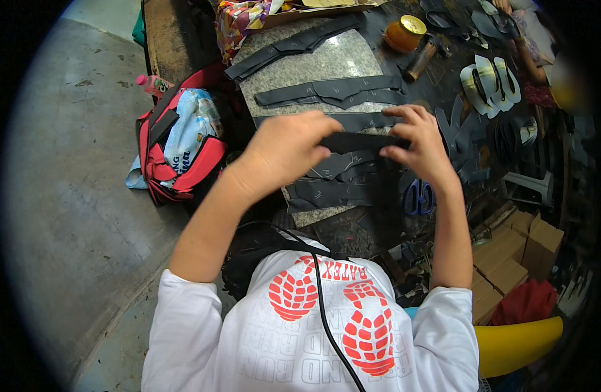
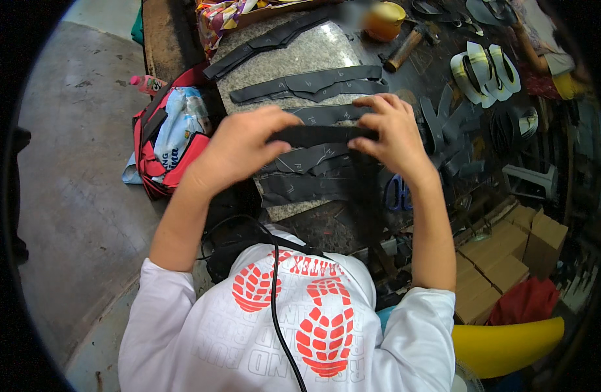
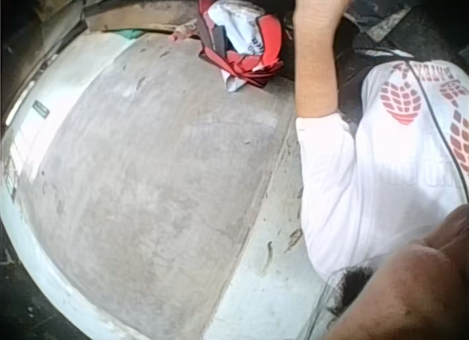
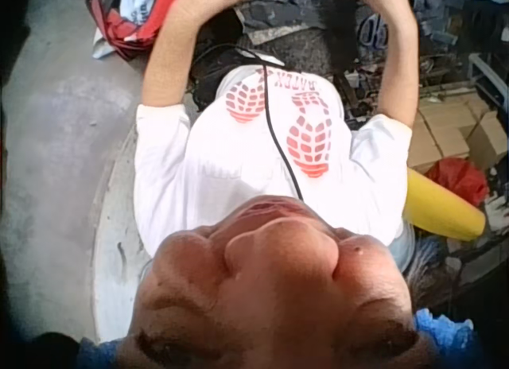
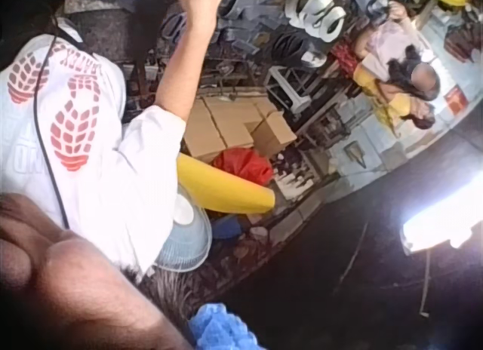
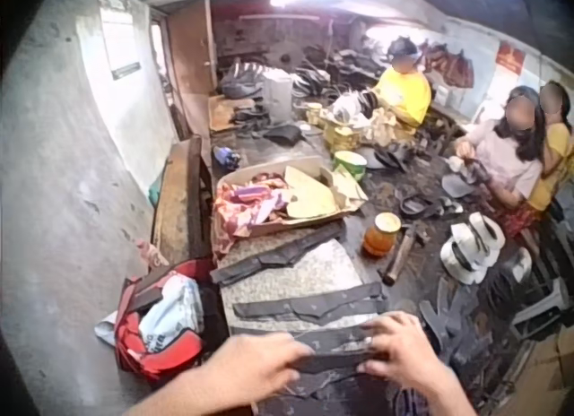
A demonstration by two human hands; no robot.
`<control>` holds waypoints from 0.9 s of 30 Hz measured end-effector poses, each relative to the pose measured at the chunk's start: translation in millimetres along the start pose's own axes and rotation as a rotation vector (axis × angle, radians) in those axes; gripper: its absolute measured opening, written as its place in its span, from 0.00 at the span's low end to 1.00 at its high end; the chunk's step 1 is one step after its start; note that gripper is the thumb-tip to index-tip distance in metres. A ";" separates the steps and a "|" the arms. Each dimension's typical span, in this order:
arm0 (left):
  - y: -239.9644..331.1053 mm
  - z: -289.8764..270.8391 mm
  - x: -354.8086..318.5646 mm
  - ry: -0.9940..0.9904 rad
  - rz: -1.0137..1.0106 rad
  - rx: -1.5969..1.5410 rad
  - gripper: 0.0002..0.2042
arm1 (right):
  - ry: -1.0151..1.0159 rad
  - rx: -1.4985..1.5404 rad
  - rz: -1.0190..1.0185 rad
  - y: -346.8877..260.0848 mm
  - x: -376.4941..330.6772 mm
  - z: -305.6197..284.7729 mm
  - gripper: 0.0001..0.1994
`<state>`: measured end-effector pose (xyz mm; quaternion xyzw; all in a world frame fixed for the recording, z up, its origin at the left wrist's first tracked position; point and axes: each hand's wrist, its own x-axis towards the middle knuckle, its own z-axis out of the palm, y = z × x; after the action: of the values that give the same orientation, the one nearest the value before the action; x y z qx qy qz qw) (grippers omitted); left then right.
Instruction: The person sorts and stacks black rubber pieces on a workbench. They use scissors to trim some pieces and arrange them into neat piles. The person also briefly handles a small jar before returning to sorting the rubber pieces.
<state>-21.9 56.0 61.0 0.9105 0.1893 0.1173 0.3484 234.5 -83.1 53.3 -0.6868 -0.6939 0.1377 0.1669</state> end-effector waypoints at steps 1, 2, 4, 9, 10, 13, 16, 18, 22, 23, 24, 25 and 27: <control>-10.0 -9.3 4.6 0.004 -0.015 -0.026 0.18 | -0.062 0.176 0.096 8.5 11.8 -4.1 0.15; -20.5 -16.5 10.2 0.033 -0.031 -0.048 0.19 | -0.090 0.499 0.187 14.9 22.7 -5.7 0.15; -44.0 -27.8 23.2 0.091 -0.082 -0.069 0.22 | -0.139 0.868 0.305 29.3 48.9 -9.3 0.14; -106.2 -30.4 61.9 0.155 -0.193 0.126 0.27 | -0.112 0.408 0.269 65.8 130.6 -0.7 0.28; -114.1 -22.2 65.8 0.172 -0.173 0.245 0.27 | -0.022 0.159 0.329 67.5 143.1 12.4 0.31; -129.5 -0.3 70.7 0.179 -0.186 0.486 0.29 | 0.079 -0.287 0.240 71.2 156.8 37.0 0.29; -135.6 10.6 67.6 0.261 -0.114 0.503 0.22 | 0.079 -0.248 0.133 70.1 151.9 51.3 0.29; -137.1 12.0 64.0 0.245 -0.068 0.536 0.18 | 0.138 -0.279 0.069 66.0 147.7 59.7 0.25; -137.4 11.4 64.6 0.376 0.050 0.613 0.10 | 0.170 -0.266 0.027 64.6 147.0 60.9 0.20; -137.9 9.9 65.0 0.393 0.079 0.634 0.10 | 0.161 -0.268 0.021 64.2 147.6 60.8 0.18; -138.3 8.3 64.9 0.390 0.088 0.654 0.10 | 0.139 -0.275 0.031 63.7 147.4 60.4 0.17; -138.9 6.2 63.8 0.431 0.149 0.672 0.09 | 0.165 -0.270 0.007 63.0 146.8 60.2 0.16; -140.2 1.0 59.4 0.481 0.235 0.699 0.08 | 0.192 -0.265 -0.011 60.7 144.4 59.7 0.15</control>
<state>-4.9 176.9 -29.9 0.9357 0.1883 0.2939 -0.0504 264.3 64.5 -20.2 -0.7091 -0.6905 -0.0223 0.1412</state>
